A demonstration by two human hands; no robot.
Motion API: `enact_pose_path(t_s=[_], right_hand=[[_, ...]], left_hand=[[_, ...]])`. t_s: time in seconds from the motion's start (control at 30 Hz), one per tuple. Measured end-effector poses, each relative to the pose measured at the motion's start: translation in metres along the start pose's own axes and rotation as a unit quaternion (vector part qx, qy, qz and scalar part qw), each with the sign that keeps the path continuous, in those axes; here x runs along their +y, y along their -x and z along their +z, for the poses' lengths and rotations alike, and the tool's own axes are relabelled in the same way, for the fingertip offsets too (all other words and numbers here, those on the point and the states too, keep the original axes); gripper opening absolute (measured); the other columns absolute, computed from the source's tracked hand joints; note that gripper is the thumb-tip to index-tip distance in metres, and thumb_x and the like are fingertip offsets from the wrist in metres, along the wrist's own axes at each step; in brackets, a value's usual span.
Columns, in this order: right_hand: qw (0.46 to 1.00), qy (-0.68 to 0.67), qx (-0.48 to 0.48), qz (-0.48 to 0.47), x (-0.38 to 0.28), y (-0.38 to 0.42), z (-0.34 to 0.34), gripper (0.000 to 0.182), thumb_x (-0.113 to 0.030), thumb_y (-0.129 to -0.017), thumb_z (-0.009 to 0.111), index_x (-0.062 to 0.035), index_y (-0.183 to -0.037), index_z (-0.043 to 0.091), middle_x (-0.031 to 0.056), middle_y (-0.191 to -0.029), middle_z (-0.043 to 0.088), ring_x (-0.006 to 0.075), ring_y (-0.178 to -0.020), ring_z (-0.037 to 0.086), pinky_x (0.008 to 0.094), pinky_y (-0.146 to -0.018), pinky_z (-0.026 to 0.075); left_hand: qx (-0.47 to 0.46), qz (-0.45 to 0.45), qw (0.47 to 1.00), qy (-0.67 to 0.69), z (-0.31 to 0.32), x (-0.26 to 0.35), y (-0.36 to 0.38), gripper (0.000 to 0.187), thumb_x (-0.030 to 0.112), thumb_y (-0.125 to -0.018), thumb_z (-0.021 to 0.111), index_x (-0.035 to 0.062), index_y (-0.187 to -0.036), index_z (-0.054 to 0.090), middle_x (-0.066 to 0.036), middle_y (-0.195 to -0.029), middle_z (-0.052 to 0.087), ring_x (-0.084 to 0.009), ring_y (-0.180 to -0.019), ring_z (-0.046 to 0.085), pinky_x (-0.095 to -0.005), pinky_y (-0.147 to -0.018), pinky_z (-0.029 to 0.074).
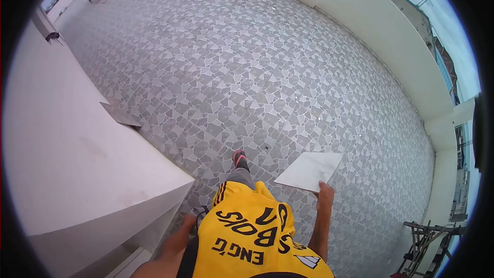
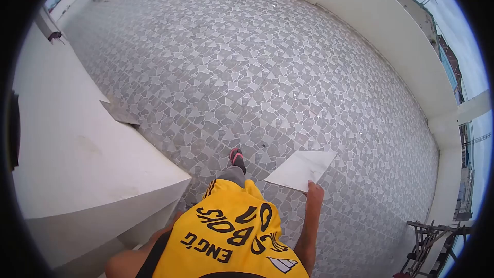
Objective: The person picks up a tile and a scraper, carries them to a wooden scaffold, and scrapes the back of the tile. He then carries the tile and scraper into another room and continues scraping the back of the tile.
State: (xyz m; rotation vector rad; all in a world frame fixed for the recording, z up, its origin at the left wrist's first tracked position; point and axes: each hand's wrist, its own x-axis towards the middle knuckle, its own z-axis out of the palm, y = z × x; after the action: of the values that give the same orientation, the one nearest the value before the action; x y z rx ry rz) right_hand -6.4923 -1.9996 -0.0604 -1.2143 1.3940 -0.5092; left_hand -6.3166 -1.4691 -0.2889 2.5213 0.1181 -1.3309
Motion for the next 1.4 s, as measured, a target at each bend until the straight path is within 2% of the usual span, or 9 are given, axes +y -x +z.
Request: enact_pose_path(t_s=[0.2,0.23,0.27,0.43,0.83,1.0,1.13,1.33,1.4], right_hand=[[0.987,0.048,-0.15,-0.019,-0.123,-0.069,0.151,0.037,-0.023,-0.085,0.058,0.0119,-0.097,0.06,0.0134,-0.091,0.062,0.0209,-0.078,0.063,0.0322,-0.069,0.055],[0.98,0.077,-0.181,-0.032,-0.14,-0.079,0.177,0.038,-0.023,-0.085,0.058,0.0125,-0.098,0.06,0.0138,-0.092,0.062,0.021,-0.079,0.063,0.0326,-0.07,0.055],[0.971,0.104,-0.212,-0.046,-0.156,-0.088,0.205,0.039,-0.024,-0.085,0.057,0.0132,-0.099,0.06,0.0142,-0.092,0.062,0.0212,-0.079,0.063,0.033,-0.071,0.056],[0.904,0.249,-0.335,-0.095,-0.217,-0.133,0.349,0.042,-0.024,-0.086,0.055,0.0152,-0.101,0.059,0.0158,-0.094,0.062,0.0225,-0.084,0.063,0.0345,-0.078,0.055],[0.768,0.35,-0.486,-0.227,-0.31,-0.186,0.731,0.039,-0.028,-0.085,0.053,0.01,-0.089,0.062,0.0122,-0.08,0.061,0.0176,-0.072,0.053,0.0333,-0.067,0.045],[0.65,0.444,-0.519,-0.335,-0.337,-0.182,0.895,0.04,-0.028,-0.084,0.053,0.0116,-0.087,0.061,0.0133,-0.075,0.058,0.0186,-0.071,0.05,0.0356,-0.067,0.042],[0.607,0.456,-0.575,-0.306,-0.361,-0.136,1.006,0.041,-0.028,-0.084,0.052,0.0121,-0.087,0.06,0.0119,-0.072,0.057,0.0179,-0.068,0.049,0.0347,-0.065,0.041],[0.589,0.469,-0.602,-0.266,-0.357,-0.055,1.151,0.041,-0.029,-0.085,0.052,0.0107,-0.087,0.061,0.0097,-0.072,0.057,0.0169,-0.068,0.048,0.034,-0.064,0.041],[0.566,0.491,-0.601,-0.278,-0.361,-0.014,1.199,0.041,-0.029,-0.086,0.052,0.0107,-0.089,0.062,0.01,-0.074,0.058,0.0165,-0.069,0.049,0.0336,-0.065,0.042]], left_hand=[[0.007,0.027,0.999,-0.02,-0.048,0.116,-0.077,0.044,0.04,-0.085,0.058,0.0014,-0.103,0.067,-0.024,-0.113,0.063,-0.0406,-0.104,0.06,-0.0479,-0.089,0.049],[0.152,-0.03,0.983,0.093,-0.067,0.145,-0.078,0.051,0.044,-0.083,0.059,-0.0039,-0.099,0.065,-0.028,-0.103,0.064,-0.0443,-0.098,0.061,-0.0486,-0.085,0.05],[0.139,-0.047,0.98,0.133,-0.092,0.161,-0.091,0.052,0.042,-0.084,0.058,-0.0051,-0.106,0.062,-0.029,-0.106,0.063,-0.0437,-0.104,0.059,-0.0488,-0.089,0.048],[0.235,-0.014,0.95,0.207,-0.212,0.221,-0.123,0.049,0.041,-0.088,0.052,-0.0054,-0.093,0.064,-0.03,-0.099,0.063,-0.0446,-0.096,0.06,-0.0506,-0.085,0.047],[0.363,-0.174,0.879,0.258,-0.362,0.205,-0.222,0.048,0.04,-0.086,0.056,-0.0075,-0.086,0.065,-0.03,-0.088,0.064,-0.0453,-0.088,0.063,-0.0508,-0.079,0.049],[0.338,-0.22,0.843,0.355,-0.437,0.202,-0.22,0.047,0.039,-0.085,0.059,-0.008,-0.086,0.065,-0.031,-0.09,0.064,-0.0454,-0.09,0.062,-0.0501,-0.08,0.049],[0.407,-0.249,0.808,0.345,-0.45,0.185,-0.258,0.048,0.04,-0.085,0.061,-0.0083,-0.087,0.065,-0.032,-0.093,0.063,-0.0459,-0.091,0.062,-0.0502,-0.081,0.049],[0.311,-0.296,0.837,0.339,-0.482,0.139,-0.35,0.045,0.037,-0.085,0.062,-0.0085,-0.087,0.066,-0.031,-0.09,0.064,-0.0445,-0.088,0.063,-0.05,-0.08,0.049],[0.321,-0.25,0.844,0.349,-0.51,0.112,-0.386,0.044,0.035,-0.085,0.062,-0.0084,-0.086,0.066,-0.03,-0.087,0.064,-0.0438,-0.085,0.063,-0.0498,-0.078,0.05]])
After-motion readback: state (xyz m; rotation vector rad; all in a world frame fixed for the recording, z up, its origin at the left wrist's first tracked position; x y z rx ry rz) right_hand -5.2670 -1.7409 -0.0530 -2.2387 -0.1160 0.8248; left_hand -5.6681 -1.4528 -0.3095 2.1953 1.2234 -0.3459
